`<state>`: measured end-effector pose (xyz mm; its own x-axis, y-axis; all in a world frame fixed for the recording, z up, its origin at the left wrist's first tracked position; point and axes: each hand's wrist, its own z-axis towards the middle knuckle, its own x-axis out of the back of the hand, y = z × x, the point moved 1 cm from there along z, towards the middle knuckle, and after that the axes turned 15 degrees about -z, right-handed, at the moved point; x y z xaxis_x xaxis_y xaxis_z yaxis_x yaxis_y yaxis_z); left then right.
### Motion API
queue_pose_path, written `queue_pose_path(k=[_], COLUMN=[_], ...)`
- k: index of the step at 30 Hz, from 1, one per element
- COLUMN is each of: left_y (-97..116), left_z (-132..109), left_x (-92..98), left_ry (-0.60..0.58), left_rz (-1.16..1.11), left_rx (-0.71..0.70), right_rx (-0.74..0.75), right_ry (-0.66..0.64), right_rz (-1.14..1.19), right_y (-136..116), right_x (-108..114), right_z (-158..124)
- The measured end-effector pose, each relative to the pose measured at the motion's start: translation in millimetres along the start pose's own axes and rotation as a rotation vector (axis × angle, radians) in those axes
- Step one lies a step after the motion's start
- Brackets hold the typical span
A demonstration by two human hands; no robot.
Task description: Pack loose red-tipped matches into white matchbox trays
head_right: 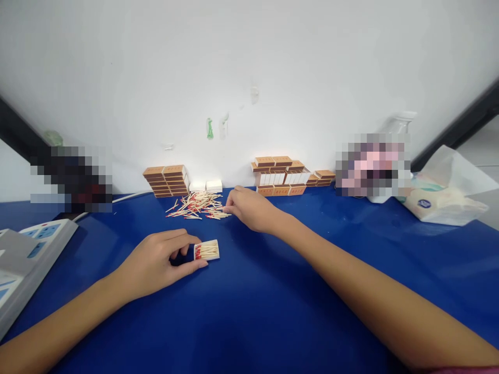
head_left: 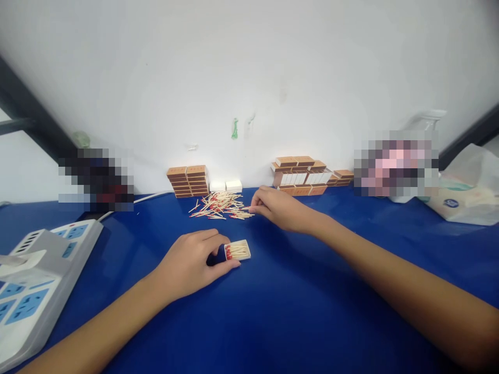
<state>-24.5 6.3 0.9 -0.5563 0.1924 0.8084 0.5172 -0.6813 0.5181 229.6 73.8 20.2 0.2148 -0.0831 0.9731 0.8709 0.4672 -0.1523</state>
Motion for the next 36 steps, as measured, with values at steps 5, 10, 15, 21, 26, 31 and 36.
queue_pose_path(k=[5, 10, 15, 21, 26, 31, 36], left_y=[-2, 1, 0, 1, 2, 4, 5], left_z=[2, 0, 0, 3, 2, 1, 2], left_x=[-1.3, -2.2, -2.1, -2.6, -3.5, -3.0, -2.7], left_ry=[0.032, 0.021, 0.018, 0.017, 0.025, 0.009, 0.008], left_rz=[0.014, 0.011, -0.016, -0.012, -0.025, -0.036, -0.03], left_rx=[0.018, 0.022, 0.044, 0.05, 0.035, 0.013, -0.006], right_rx=[0.029, 0.036, 0.086, 0.157, 0.226, 0.252, 0.258], right_ry=[0.021, 0.073, 0.087, 0.136, 0.084, 0.077, 0.058], right_rz=[0.059, 0.109, 0.116, 0.207, 0.223, 0.245, 0.238], right_y=[2, 8, -2, -24, -33, -36, -40], right_x=[3, 3, 4, 5, 0, -5, -6], right_z=[-30, -51, -53, -60, -63, -64, -64])
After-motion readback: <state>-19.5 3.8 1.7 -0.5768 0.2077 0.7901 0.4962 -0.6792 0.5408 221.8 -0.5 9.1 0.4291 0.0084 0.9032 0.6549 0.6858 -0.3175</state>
